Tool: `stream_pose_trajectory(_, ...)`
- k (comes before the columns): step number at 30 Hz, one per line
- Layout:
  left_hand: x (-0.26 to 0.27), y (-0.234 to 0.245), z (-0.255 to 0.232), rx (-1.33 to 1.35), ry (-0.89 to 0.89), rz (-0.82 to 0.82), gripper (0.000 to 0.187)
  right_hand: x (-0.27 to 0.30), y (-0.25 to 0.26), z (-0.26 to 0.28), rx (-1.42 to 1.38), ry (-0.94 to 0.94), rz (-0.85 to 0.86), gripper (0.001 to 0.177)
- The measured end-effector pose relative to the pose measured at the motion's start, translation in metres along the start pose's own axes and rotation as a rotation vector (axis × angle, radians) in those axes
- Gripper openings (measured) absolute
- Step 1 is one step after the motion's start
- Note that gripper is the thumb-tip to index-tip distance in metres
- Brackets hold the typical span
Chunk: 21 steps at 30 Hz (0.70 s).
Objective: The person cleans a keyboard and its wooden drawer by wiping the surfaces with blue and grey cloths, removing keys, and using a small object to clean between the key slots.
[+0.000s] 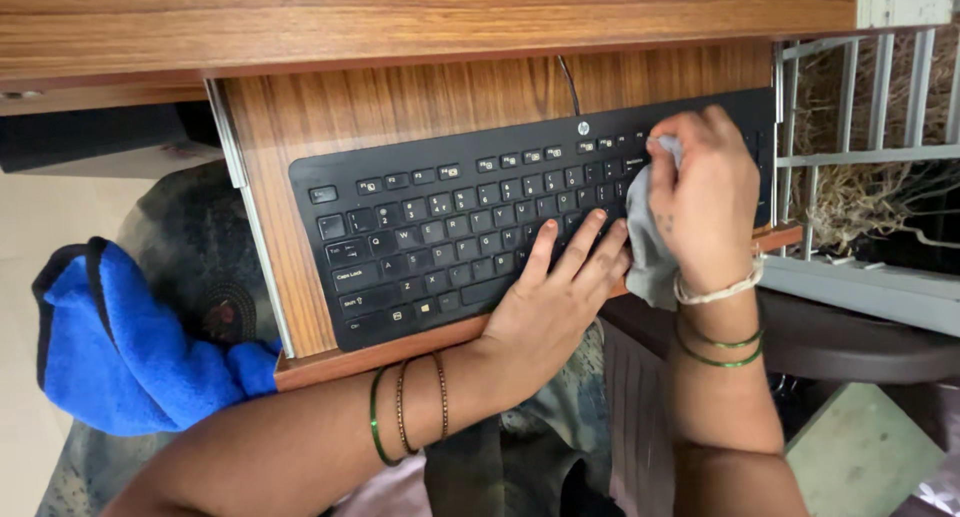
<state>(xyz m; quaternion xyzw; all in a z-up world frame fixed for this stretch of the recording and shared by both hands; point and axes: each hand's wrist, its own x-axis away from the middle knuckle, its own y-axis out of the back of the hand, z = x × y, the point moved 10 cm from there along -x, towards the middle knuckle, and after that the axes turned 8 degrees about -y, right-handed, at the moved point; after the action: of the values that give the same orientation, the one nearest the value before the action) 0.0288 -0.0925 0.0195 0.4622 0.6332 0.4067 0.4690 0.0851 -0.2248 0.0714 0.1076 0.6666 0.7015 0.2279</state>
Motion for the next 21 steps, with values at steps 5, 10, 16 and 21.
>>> stream_pose_trajectory(5,-0.001,0.000,0.000,0.013,-0.007,0.007,0.066,0.008,0.000,0.021,-0.062,0.191,0.099,0.013)
stream_pose_trajectory(10,0.000,0.003,0.000,-0.037,-0.003,-0.002,0.072,-0.004,0.006,0.017,0.010,0.189,0.098,0.012)
stream_pose_trajectory(16,0.000,-0.004,-0.002,-0.021,0.004,0.007,0.070,0.012,-0.003,0.050,-0.114,0.315,0.126,0.014)
stream_pose_trajectory(21,0.001,0.002,0.002,-0.003,0.024,-0.048,0.071,-0.002,0.004,0.021,-0.048,0.128,0.082,0.016)
